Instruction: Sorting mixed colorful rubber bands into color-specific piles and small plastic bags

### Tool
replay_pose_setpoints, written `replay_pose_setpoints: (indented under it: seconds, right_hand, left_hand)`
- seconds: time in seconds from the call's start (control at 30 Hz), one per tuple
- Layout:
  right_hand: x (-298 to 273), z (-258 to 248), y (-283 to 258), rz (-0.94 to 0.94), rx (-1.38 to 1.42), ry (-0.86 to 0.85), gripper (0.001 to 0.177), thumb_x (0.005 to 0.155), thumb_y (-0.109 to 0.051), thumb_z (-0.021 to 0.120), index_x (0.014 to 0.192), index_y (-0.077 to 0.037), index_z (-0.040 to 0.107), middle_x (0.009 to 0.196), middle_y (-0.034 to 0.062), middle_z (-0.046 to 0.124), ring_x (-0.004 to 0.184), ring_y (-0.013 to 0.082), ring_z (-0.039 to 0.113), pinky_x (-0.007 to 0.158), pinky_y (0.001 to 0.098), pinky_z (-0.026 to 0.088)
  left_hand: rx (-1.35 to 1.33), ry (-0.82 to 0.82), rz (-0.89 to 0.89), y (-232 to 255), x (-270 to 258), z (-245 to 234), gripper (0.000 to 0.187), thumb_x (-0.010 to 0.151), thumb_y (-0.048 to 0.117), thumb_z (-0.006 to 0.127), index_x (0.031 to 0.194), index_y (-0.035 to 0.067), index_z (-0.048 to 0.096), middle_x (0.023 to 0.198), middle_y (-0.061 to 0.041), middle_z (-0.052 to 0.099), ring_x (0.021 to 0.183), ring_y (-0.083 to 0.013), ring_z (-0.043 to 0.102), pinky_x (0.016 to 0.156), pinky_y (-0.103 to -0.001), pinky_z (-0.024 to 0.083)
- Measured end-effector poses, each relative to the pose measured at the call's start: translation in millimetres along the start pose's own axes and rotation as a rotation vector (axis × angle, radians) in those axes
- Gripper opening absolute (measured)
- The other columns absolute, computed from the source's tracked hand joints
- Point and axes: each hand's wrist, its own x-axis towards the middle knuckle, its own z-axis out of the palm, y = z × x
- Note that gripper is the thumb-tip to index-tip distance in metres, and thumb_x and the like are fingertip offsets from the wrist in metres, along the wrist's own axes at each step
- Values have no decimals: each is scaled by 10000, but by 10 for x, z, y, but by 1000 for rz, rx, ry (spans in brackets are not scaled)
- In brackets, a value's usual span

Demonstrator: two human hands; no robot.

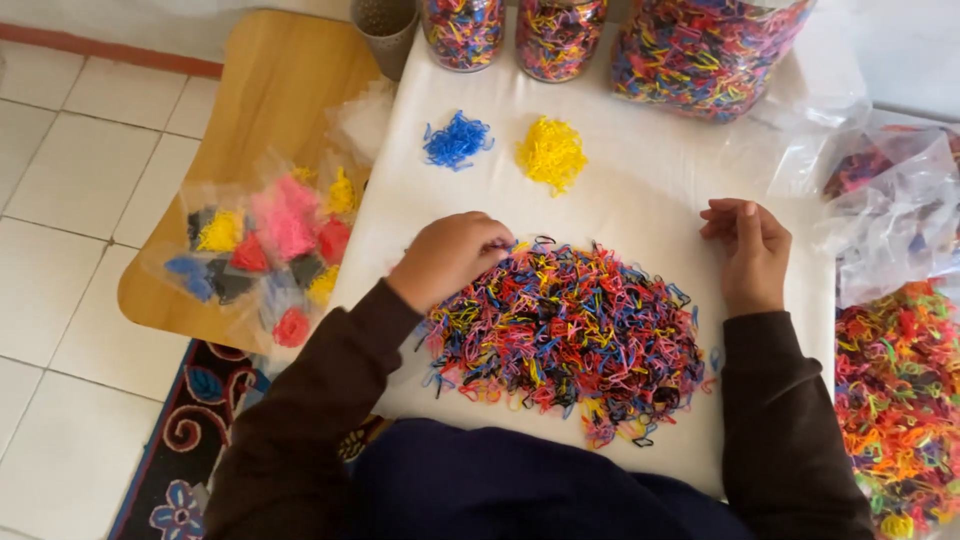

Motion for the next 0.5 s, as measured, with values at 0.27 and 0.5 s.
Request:
replay_pose_setpoints:
  seconds: [0.27, 0.5]
  right_hand:
    - [2, -7, 27, -2, 15, -11, 451, 1136, -437, 479, 1134, -43, 700, 1003, 104, 690, 860, 163, 632, 852, 281, 525]
    - [6, -2, 14, 3, 29, -18, 406, 1152, -375, 472, 1144, -38, 698, 1005, 104, 687, 867, 165, 622, 859, 282, 526]
  left_hand:
    - [52, -122, -1, -37, 69, 208, 247, 887, 204, 784, 1134, 199, 761, 1047, -54, 674, 909, -277, 660, 773, -450, 503]
    - [64, 82, 74, -134, 150, 437, 95, 962, 208, 701, 930, 165, 779, 966, -31, 711, 857, -226, 680, 721, -401, 538]
